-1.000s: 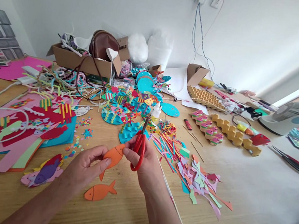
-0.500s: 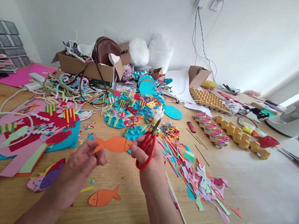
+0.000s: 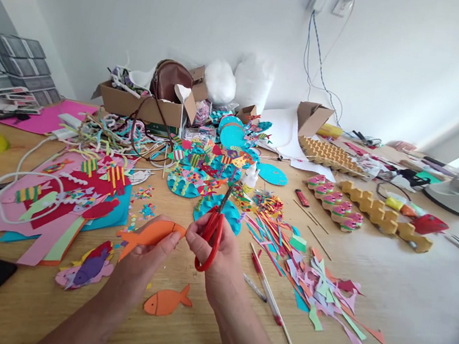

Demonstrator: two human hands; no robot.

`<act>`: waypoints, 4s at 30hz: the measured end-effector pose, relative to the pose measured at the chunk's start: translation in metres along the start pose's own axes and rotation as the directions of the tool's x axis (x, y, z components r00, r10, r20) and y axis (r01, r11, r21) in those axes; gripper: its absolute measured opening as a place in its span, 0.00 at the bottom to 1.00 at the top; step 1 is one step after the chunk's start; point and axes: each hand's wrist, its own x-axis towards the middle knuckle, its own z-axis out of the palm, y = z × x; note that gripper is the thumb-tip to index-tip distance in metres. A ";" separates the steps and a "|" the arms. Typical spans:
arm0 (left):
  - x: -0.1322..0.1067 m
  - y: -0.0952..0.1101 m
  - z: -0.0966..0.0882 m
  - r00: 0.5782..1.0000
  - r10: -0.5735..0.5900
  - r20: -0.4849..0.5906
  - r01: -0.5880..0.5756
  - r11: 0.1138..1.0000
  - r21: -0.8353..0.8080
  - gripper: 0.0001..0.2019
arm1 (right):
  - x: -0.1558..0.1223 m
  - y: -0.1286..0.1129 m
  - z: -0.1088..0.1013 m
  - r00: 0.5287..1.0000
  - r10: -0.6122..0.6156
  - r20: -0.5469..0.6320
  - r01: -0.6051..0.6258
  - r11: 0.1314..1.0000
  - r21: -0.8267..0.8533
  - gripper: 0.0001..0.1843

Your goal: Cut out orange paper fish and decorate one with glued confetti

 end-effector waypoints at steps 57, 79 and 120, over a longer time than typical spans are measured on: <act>0.016 0.037 -0.025 0.940 -0.187 0.284 0.179 0.982 0.055 0.06 | -0.019 -0.019 -0.036 0.874 0.329 0.357 0.117 0.571 -0.813 0.21; 0.016 0.037 -0.022 0.931 -0.176 0.320 0.179 0.984 0.020 0.04 | -0.020 -0.021 -0.038 0.883 0.303 0.359 0.162 0.520 -0.839 0.21; 0.015 0.032 -0.024 0.895 -0.195 0.400 0.232 0.971 -0.047 0.04 | -0.021 -0.015 -0.037 0.887 0.235 0.398 0.252 0.478 -0.842 0.19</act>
